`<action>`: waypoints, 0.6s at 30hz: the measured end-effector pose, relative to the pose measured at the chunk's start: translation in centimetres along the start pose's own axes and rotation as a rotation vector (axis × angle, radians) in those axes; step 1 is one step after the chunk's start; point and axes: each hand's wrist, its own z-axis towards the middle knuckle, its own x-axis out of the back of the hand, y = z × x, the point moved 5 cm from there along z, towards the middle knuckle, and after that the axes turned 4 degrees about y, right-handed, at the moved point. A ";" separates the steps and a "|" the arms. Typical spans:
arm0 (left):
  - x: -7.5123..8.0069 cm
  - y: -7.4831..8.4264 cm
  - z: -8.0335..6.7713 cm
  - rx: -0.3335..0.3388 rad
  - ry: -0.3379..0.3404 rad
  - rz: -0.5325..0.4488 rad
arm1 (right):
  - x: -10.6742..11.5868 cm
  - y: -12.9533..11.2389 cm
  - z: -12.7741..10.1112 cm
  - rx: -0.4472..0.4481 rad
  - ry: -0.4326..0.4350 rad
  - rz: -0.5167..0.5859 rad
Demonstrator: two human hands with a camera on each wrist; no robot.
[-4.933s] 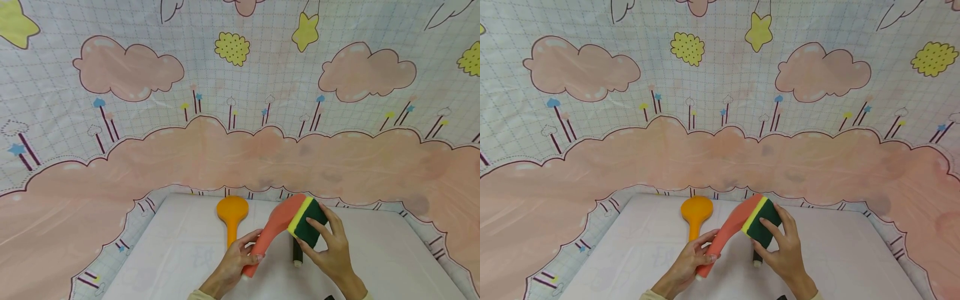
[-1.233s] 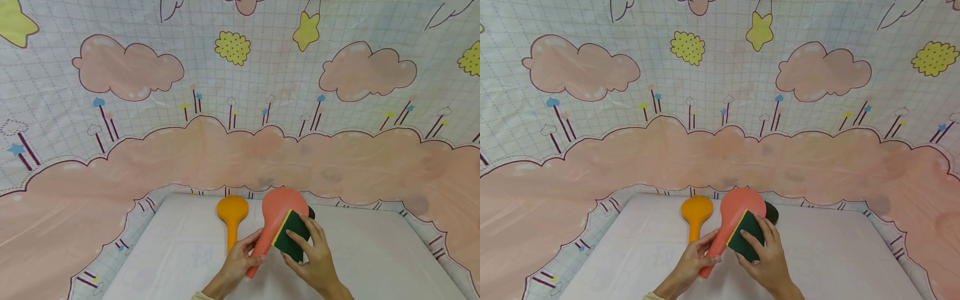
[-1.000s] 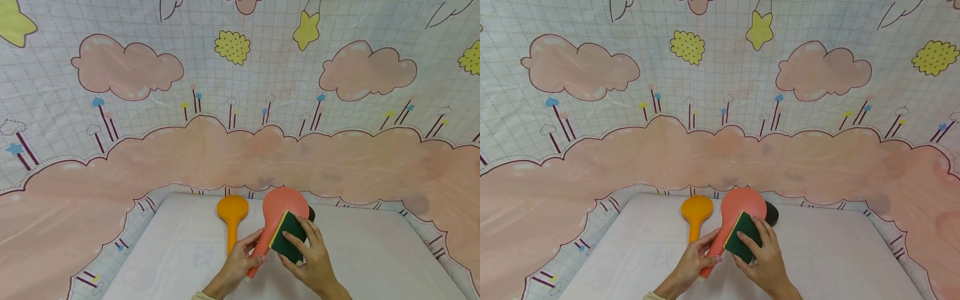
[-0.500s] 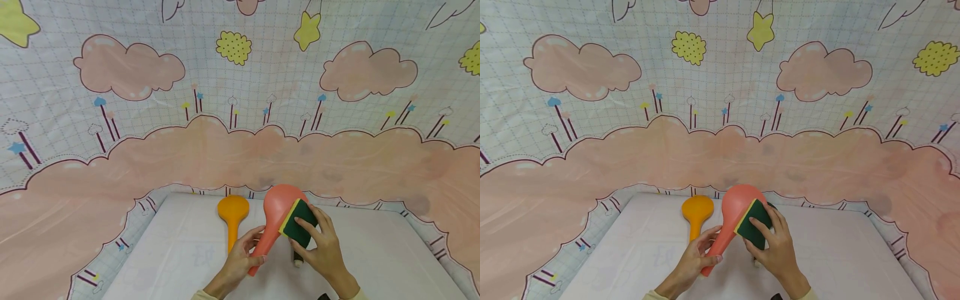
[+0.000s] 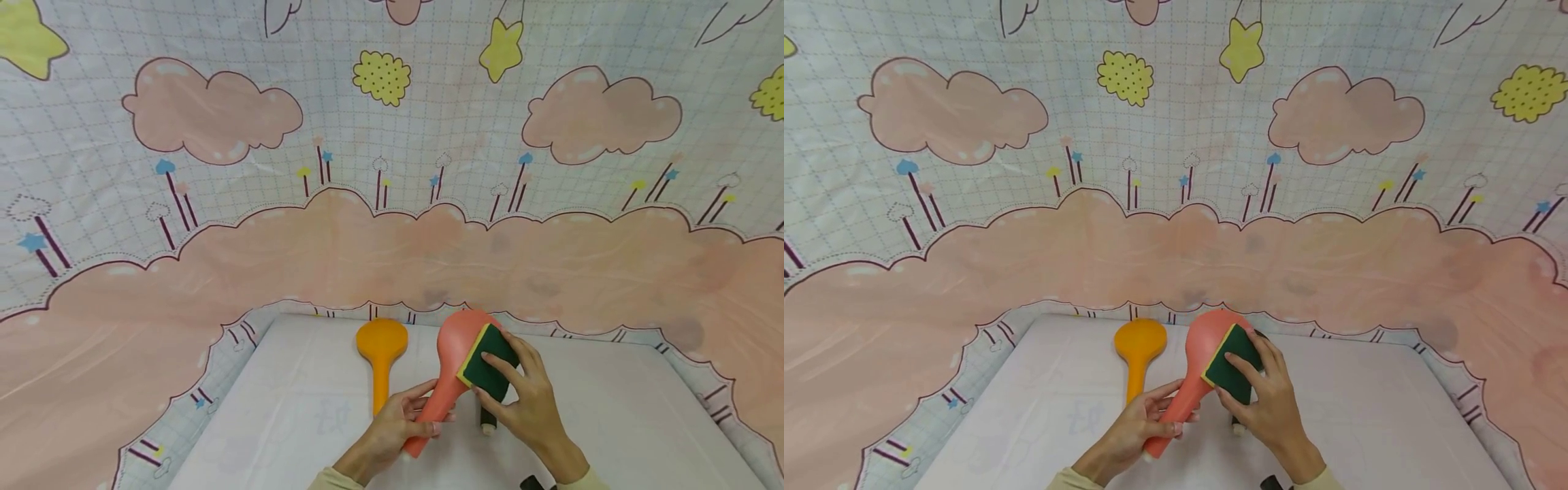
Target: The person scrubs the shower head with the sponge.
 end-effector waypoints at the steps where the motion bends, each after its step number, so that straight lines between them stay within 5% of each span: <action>1: 0.0 -0.1 0.0 0.001 -0.005 0.004 | 0.0 -0.1 0.0 0.000 -0.007 -0.003; 18: -0.3 -0.2 0.6 -0.013 0.004 -0.077 | -1.2 -2.4 -1.0 0.090 -0.009 0.050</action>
